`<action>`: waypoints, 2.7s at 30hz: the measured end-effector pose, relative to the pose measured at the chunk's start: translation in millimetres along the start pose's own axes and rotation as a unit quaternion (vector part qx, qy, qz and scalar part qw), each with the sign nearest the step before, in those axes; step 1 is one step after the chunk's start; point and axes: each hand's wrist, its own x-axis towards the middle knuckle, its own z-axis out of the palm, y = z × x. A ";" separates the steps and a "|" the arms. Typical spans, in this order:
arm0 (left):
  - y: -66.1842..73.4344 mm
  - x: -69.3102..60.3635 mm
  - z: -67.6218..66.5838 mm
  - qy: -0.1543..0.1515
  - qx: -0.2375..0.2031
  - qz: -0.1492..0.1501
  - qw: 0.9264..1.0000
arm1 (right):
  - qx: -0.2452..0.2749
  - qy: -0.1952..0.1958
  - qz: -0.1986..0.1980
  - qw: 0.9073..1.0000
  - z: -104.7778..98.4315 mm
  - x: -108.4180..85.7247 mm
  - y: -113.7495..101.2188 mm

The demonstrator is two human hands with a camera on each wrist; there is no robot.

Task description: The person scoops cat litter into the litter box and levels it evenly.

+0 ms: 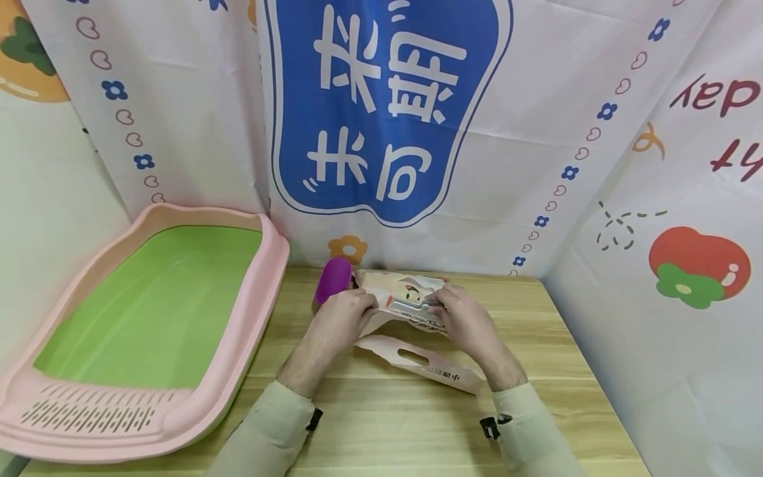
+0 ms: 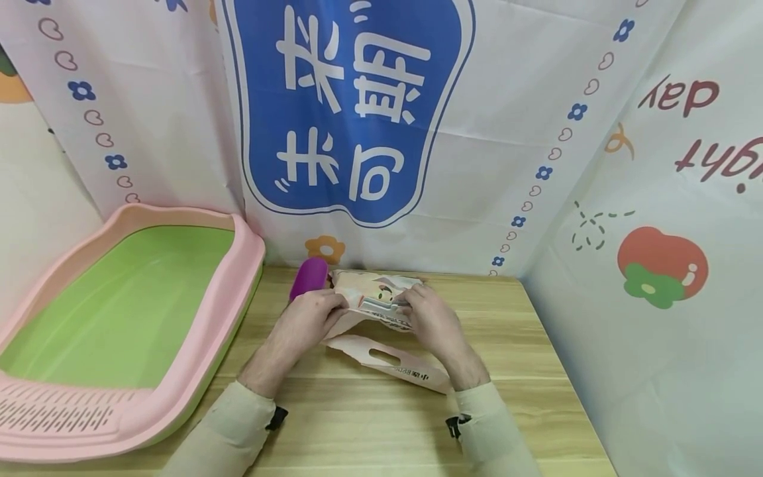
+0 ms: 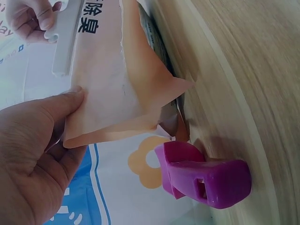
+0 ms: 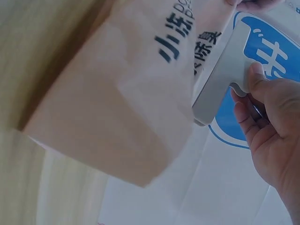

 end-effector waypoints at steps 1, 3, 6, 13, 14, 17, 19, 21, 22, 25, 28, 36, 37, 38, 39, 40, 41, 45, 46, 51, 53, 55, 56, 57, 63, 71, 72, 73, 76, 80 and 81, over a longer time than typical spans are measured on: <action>-0.2 0.0 -0.3 0.000 0.001 0.000 1.000 | 0.000 0.002 0.004 1.000 -1.2 0.2 0.4; -0.5 0.1 -0.4 -0.001 0.003 0.000 1.000 | 0.003 0.001 0.013 1.000 -3.4 0.7 1.9; -0.4 -0.3 -0.6 -0.003 0.005 -0.002 1.000 | 0.008 -0.005 0.027 1.000 -6.0 1.2 4.3; -0.1 -2.2 -0.2 -0.004 0.005 -0.003 1.000 | 0.010 0.003 0.043 0.999 -13.2 2.0 13.5; -0.1 -2.2 -0.1 -0.004 0.005 -0.003 1.000 | 0.010 0.005 0.045 0.999 -14.5 2.2 15.1; -0.3 -1.5 0.3 -0.006 0.005 -0.003 1.000 | 0.014 0.001 0.055 0.998 -18.4 2.9 20.6; -0.3 -1.1 0.4 -0.007 0.005 -0.003 1.000 | 0.015 0.000 0.059 0.998 -20.7 3.5 24.7; -0.3 -1.0 0.3 -0.009 0.004 -0.004 1.000 | 0.015 0.000 0.061 0.998 -22.0 4.2 28.9; -0.3 -1.2 0.2 -0.009 0.004 -0.004 1.000 | 0.015 0.000 0.061 0.998 -22.2 4.6 31.2; -0.4 -1.6 0.0 -0.009 0.003 -0.003 1.000 | 0.010 0.006 0.059 0.998 -21.0 4.7 38.3; -0.5 -2.0 -0.3 -0.007 0.002 0.001 1.000 | 0.007 0.011 0.058 0.998 -19.3 4.4 45.3; -0.2 -2.3 -0.7 -0.008 0.003 0.007 1.000 | 0.012 0.014 0.075 0.997 -17.1 3.0 61.7; -0.1 -2.3 -0.8 -0.008 0.003 0.006 1.000 | 0.012 0.014 0.079 0.997 -16.9 2.8 63.8; 0.0 -2.3 -1.0 -0.009 0.002 0.005 1.000 | 0.012 0.013 0.082 0.996 -16.8 2.4 65.9; 0.1 -2.3 -1.1 -0.010 0.003 0.005 1.000 | 0.011 0.013 0.085 0.996 -16.8 2.0 67.9; 0.1 -2.2 -1.0 -0.010 0.003 0.005 1.000 | 0.010 0.013 0.088 0.996 -16.7 1.9 69.8; 0.0 -2.2 -1.1 -0.010 0.003 0.005 1.000 | 0.010 0.014 0.091 0.996 -16.7 1.6 71.5; -0.3 -2.1 -0.9 -0.010 0.004 0.009 1.000 | 0.007 0.013 0.109 0.994 -17.2 0.0 80.0; -0.4 -2.2 -0.9 -0.010 0.005 0.010 1.000 | 0.007 0.013 0.113 0.993 -17.3 -0.4 82.4; -0.4 -2.6 -1.0 -0.011 0.007 0.008 1.000 | 0.002 0.006 0.134 0.991 -18.1 -2.2 95.1; -0.3 -2.9 -1.2 -0.013 0.008 0.006 1.000 | -0.001 0.001 0.142 0.990 -18.6 -2.8 100.2; -0.2 -2.9 -1.2 -0.015 0.010 0.005 1.000 | -0.003 -0.004 0.150 0.989 -19.7 -2.9 104.9; -0.1 -2.8 -1.1 -0.016 0.010 0.004 1.000 | -0.005 -0.005 0.153 0.988 -19.8 -3.0 107.4; 0.0 -2.8 -1.1 -0.016 0.010 0.004 1.000 | -0.007 -0.007 0.155 0.988 -20.5 -3.0 109.7; 0.5 -1.9 -0.7 -0.019 0.011 0.002 1.000 | -0.018 -0.017 0.166 0.986 -20.2 -3.2 124.2; 0.7 -1.9 -0.9 -0.021 0.011 -0.001 1.000 | -0.030 -0.039 0.189 0.981 -16.7 -3.7 140.5; 0.7 -2.0 -1.0 -0.021 0.011 -0.001 1.000 | -0.031 -0.042 0.190 0.980 -16.2 -3.9 142.4; 0.5 -2.0 -0.9 -0.019 0.010 0.001 1.000 | -0.033 -0.045 0.192 0.980 -15.7 -3.8 144.8; -0.3 -2.3 -0.5 -0.014 0.008 0.006 1.000 | -0.038 -0.056 0.199 0.978 -14.2 -3.9 151.5; -0.8 -2.1 0.1 -0.013 0.007 0.011 1.000 | -0.034 -0.072 0.207 0.975 -12.7 -4.7 163.8; -0.9 -1.9 0.3 -0.014 0.007 0.010 1.000 | -0.030 -0.078 0.211 0.974 -13.0 -4.6 166.5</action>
